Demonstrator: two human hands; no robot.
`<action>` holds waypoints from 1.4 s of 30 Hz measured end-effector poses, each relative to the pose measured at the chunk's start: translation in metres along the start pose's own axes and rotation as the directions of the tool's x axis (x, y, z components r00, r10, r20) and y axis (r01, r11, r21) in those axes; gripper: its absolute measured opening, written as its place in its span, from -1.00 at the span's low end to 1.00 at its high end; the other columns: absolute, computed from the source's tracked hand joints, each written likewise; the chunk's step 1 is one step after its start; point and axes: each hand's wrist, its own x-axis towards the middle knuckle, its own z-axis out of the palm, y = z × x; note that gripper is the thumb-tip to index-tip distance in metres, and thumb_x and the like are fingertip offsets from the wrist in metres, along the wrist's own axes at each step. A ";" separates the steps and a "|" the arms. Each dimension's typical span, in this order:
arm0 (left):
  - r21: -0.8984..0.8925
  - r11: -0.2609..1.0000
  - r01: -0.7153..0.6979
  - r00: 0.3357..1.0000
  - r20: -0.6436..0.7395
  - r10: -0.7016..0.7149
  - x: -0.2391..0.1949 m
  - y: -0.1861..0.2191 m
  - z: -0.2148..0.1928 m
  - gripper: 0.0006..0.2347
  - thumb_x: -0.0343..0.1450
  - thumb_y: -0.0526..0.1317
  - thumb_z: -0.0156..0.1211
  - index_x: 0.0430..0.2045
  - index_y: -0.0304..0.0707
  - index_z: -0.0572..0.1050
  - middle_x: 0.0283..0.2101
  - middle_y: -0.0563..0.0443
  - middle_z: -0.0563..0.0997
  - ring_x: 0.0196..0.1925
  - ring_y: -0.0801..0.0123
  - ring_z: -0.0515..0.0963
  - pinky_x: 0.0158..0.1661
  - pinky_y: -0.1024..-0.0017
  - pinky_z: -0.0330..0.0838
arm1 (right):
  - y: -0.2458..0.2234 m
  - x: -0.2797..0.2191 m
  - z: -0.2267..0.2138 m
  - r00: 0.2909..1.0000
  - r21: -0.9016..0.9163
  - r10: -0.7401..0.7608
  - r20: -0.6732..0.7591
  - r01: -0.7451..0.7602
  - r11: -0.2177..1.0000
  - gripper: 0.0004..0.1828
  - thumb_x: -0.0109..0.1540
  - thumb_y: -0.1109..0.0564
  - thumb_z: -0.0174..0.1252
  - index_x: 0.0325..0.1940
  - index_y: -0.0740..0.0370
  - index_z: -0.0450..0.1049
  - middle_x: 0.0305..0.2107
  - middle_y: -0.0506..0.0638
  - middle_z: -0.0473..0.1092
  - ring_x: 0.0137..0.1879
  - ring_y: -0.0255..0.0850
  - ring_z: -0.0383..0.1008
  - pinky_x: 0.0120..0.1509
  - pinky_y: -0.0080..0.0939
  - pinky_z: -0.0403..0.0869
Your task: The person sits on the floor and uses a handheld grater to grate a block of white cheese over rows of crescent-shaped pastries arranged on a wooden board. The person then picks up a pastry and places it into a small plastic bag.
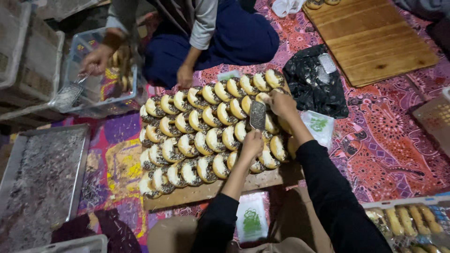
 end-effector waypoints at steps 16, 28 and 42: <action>-0.018 0.951 -0.308 0.911 -0.296 0.289 -0.096 0.069 0.009 -0.74 0.41 -0.09 0.25 -0.24 -0.24 0.37 -0.38 0.10 0.64 -0.66 0.62 0.26 -0.65 0.61 0.11 | -0.054 -0.162 -0.069 0.914 0.599 -0.371 -0.163 0.391 0.699 -0.59 0.38 0.06 0.16 0.27 0.29 0.44 -0.05 0.02 0.51 -0.01 -0.27 0.46 0.03 -0.25 0.46; 0.265 0.842 -0.469 0.807 -0.259 0.531 -0.183 0.001 -0.009 -0.65 0.27 -0.27 0.53 -0.29 -0.33 0.38 -0.36 0.04 0.54 -0.36 0.47 0.52 -0.32 0.49 0.44 | -0.042 -0.285 -0.053 0.923 0.771 -0.160 0.349 -0.185 0.610 -0.59 0.37 -0.05 0.15 0.20 0.22 0.55 -0.45 -0.15 0.32 -0.39 -0.44 0.21 -0.36 -0.38 0.22; 0.412 0.771 -0.486 0.778 -0.198 0.596 -0.221 -0.071 -0.053 -0.71 0.40 -0.14 0.45 -0.38 -0.38 0.46 -0.37 -0.07 0.58 -0.30 0.44 0.51 -0.21 0.46 0.44 | 0.050 -0.309 0.013 0.997 0.206 0.071 -0.025 -0.064 0.977 -0.41 0.22 -0.09 0.34 0.22 0.28 0.45 -0.13 0.20 0.55 -0.12 -0.11 0.55 -0.12 -0.17 0.50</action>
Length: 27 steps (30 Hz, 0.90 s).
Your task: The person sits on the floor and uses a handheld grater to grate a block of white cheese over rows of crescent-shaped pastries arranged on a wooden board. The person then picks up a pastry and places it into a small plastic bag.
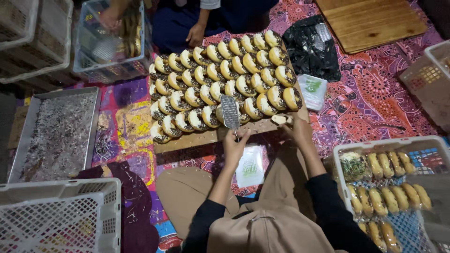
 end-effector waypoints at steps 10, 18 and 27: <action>-0.190 0.942 0.278 0.960 0.096 -0.264 -0.003 0.028 -0.009 -0.83 0.47 -0.18 0.24 -0.38 -0.27 0.41 -0.38 0.00 0.70 -0.78 0.65 0.24 -0.76 0.56 0.02 | -0.037 -0.030 -0.047 0.866 0.873 -0.241 0.438 -0.474 -0.117 -0.47 0.44 0.10 -0.11 0.46 0.42 0.26 -0.20 -0.02 0.43 -0.28 -0.37 0.32 -0.28 -0.43 0.37; -0.097 0.992 -0.083 0.989 0.112 0.094 0.031 0.018 0.015 -0.83 0.53 -0.18 0.27 -0.28 -0.32 0.49 -0.33 -0.05 0.69 -0.38 0.62 0.59 -0.32 0.55 0.45 | -0.060 0.013 -0.054 0.947 0.909 0.115 0.301 -0.321 0.267 -0.62 0.32 0.19 0.13 0.19 0.35 0.31 -0.15 0.03 0.46 -0.08 -0.26 0.54 -0.01 -0.26 0.62; -0.250 0.788 0.562 0.812 0.350 -0.467 0.200 0.020 0.078 -0.79 0.57 -0.04 -0.27 -0.11 0.00 0.36 -0.46 -0.08 0.64 -0.81 0.60 0.11 -0.78 0.54 -0.02 | -0.114 0.205 -0.041 0.982 0.637 -0.111 -0.150 0.182 0.750 -0.68 0.22 0.18 0.32 0.04 0.30 0.53 -0.40 -0.03 0.56 -0.34 -0.38 0.59 -0.30 -0.36 0.50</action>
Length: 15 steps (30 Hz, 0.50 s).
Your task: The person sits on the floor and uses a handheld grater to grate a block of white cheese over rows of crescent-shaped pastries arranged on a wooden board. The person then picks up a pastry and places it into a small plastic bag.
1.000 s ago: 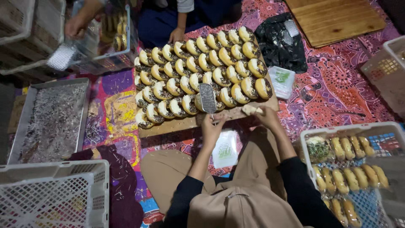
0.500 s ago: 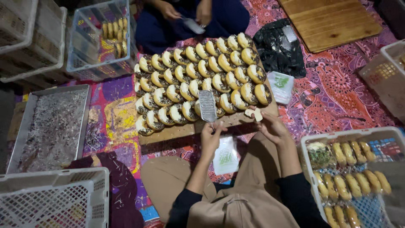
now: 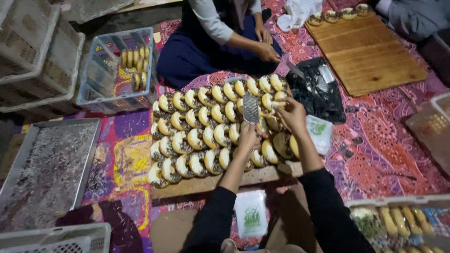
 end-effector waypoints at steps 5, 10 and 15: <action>-0.063 0.997 0.041 0.999 -0.030 -0.043 0.073 -0.032 0.007 -0.75 0.62 -0.07 -0.25 -0.30 -0.23 0.32 -0.57 0.01 0.44 -0.78 0.56 0.14 -0.77 0.53 -0.06 | 0.022 0.078 0.054 0.973 -0.471 -0.212 0.090 0.229 0.852 -0.78 0.12 0.21 0.38 -0.15 0.23 0.65 -0.38 0.13 0.57 -0.30 -0.07 0.56 -0.19 -0.17 0.47; -0.095 0.994 0.050 0.997 -0.053 -0.055 0.093 -0.057 0.002 -0.77 0.60 -0.09 -0.23 -0.33 -0.21 0.32 -0.61 0.05 0.36 -0.78 0.55 0.15 -0.76 0.51 -0.04 | 0.063 0.101 0.065 0.878 -0.452 -0.355 0.321 0.471 0.757 -0.77 0.05 0.26 0.41 -0.20 0.26 0.66 -0.27 0.21 0.55 -0.21 0.07 0.56 -0.11 -0.09 0.50; -0.090 0.995 0.044 0.997 -0.063 -0.050 0.091 -0.060 0.003 -0.78 0.60 -0.10 -0.23 -0.33 -0.21 0.30 -0.61 0.05 0.37 -0.78 0.56 0.13 -0.75 0.52 -0.06 | 0.059 0.092 0.056 0.867 -0.424 -0.325 0.377 0.474 0.771 -0.58 0.05 0.37 0.39 0.00 0.24 0.65 -0.23 0.22 0.55 -0.20 0.04 0.56 -0.05 -0.09 0.51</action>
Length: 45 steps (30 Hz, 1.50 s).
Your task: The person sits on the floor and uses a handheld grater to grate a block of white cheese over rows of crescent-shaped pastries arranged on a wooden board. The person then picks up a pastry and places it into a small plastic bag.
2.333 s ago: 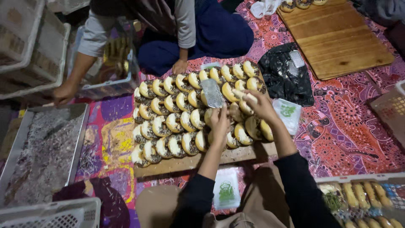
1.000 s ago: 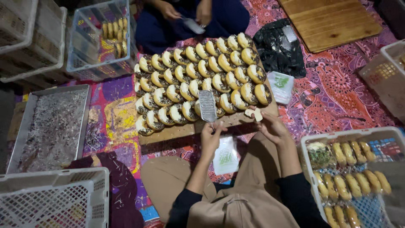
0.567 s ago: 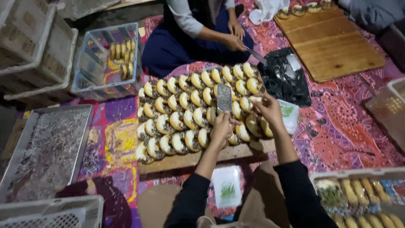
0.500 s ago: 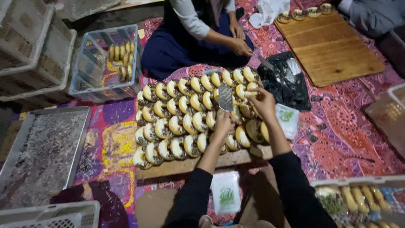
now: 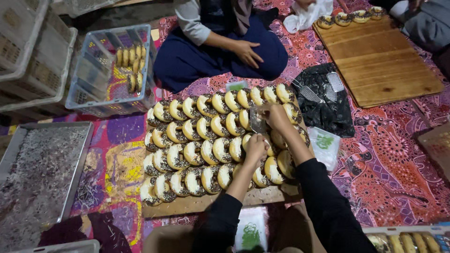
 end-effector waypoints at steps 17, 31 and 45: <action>0.245 0.967 -0.071 0.990 -0.099 0.098 -0.009 0.011 0.005 -0.78 0.57 -0.20 -0.20 -0.37 -0.31 0.38 -0.61 0.09 0.35 -0.71 0.49 0.28 -0.72 0.42 0.13 | -0.031 -0.011 -0.001 0.934 0.295 0.355 0.046 -0.352 0.888 -0.63 0.03 0.34 0.42 -0.08 0.26 0.65 -0.04 0.11 0.58 0.00 -0.10 0.62 0.12 -0.21 0.56; 0.278 0.958 -0.071 0.996 -0.037 0.085 -0.072 0.022 -0.006 -0.76 0.57 -0.16 -0.19 -0.33 -0.33 0.40 -0.66 0.08 0.36 -0.76 0.47 0.27 -0.74 0.43 0.13 | 0.018 0.013 0.029 0.918 0.101 0.392 0.054 -0.396 0.913 -0.65 -0.04 0.23 0.52 -0.17 0.19 0.71 -0.22 0.10 0.61 -0.20 -0.14 0.61 -0.03 -0.15 0.54; 0.214 0.977 -0.007 0.990 -0.136 0.037 -0.013 0.030 -0.040 -0.82 0.55 -0.23 -0.13 -0.43 -0.18 0.40 -0.66 0.18 0.31 -0.73 0.59 0.25 -0.73 0.50 0.13 | -0.044 0.015 0.018 0.931 0.077 0.362 -0.040 -0.359 0.930 -0.70 -0.09 0.25 0.60 -0.29 0.21 0.75 -0.16 0.10 0.60 -0.07 -0.09 0.56 0.16 0.00 0.28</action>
